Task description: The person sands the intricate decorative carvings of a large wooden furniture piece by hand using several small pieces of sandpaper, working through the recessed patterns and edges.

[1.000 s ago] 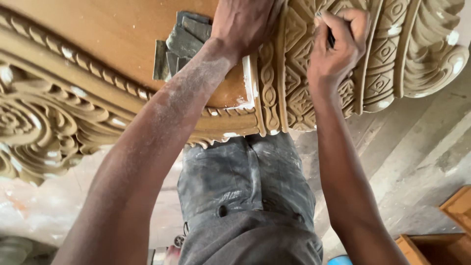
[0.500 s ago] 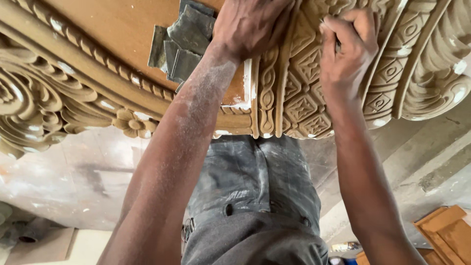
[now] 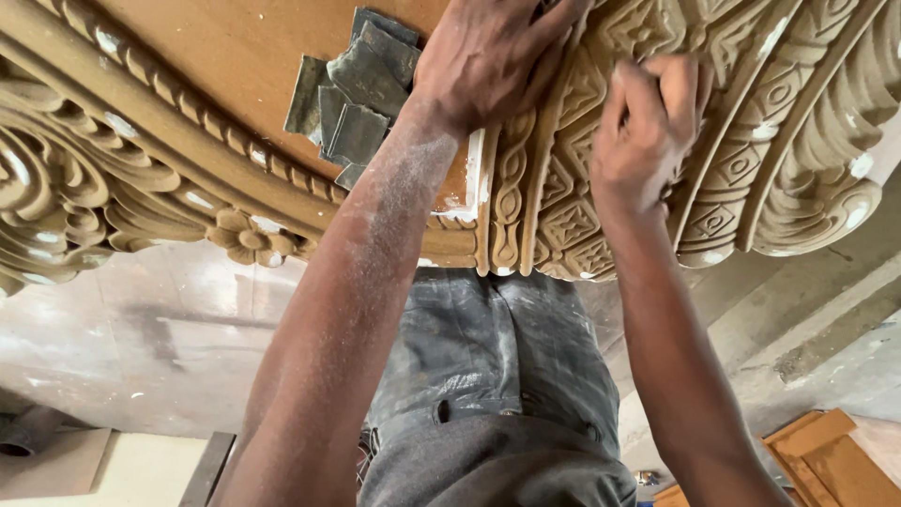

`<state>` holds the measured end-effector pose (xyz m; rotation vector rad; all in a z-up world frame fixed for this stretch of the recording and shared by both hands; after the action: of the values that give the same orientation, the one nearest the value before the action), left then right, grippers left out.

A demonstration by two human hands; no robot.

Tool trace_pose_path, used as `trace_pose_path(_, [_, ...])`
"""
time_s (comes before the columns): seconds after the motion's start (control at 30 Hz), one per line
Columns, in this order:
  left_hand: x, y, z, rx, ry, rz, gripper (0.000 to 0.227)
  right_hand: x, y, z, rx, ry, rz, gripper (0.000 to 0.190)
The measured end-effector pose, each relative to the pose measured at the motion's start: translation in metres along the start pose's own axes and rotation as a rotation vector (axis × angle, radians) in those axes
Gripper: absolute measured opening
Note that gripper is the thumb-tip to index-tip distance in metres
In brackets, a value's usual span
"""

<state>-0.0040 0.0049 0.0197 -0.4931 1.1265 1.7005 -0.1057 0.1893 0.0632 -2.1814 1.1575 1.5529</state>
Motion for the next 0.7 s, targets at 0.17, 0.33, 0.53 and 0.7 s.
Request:
trace_pose_path(0.17, [0.011, -0.008, -0.001, -0.021, -0.046, -0.077, 0.031, 0.019, 0.011, 0.01, 0.044, 0.052, -0.045, 0.02])
trace_pose_path(0.33, [0.0, -0.002, -0.002, 0.018, -0.066, 0.023, 0.034, 0.004, 0.017, -0.002, -0.037, 0.034, -0.013, 0.015])
trace_pose_path(0.53, [0.0, 0.0, 0.0, -0.031, -0.013, -0.053, 0.033, -0.001, 0.026, -0.002, 0.009, 0.005, -0.077, 0.015])
trace_pose_path(0.7, [0.001, -0.001, 0.001, 0.025, 0.104, 0.003, 0.035, 0.012, 0.034, 0.001, -0.157, -0.025, 0.032, 0.014])
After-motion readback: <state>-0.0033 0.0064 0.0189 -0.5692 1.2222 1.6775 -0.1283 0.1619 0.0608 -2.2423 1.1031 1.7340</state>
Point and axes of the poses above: each hand's wrist, its own y-axis towards the middle knuckle, its own x-axis out of the palm, z = x × y, the point moved 2 cm from there along y, towards the middle knuckle, and after that the axes turned 12 degrees about x, right-handed, at the moved point
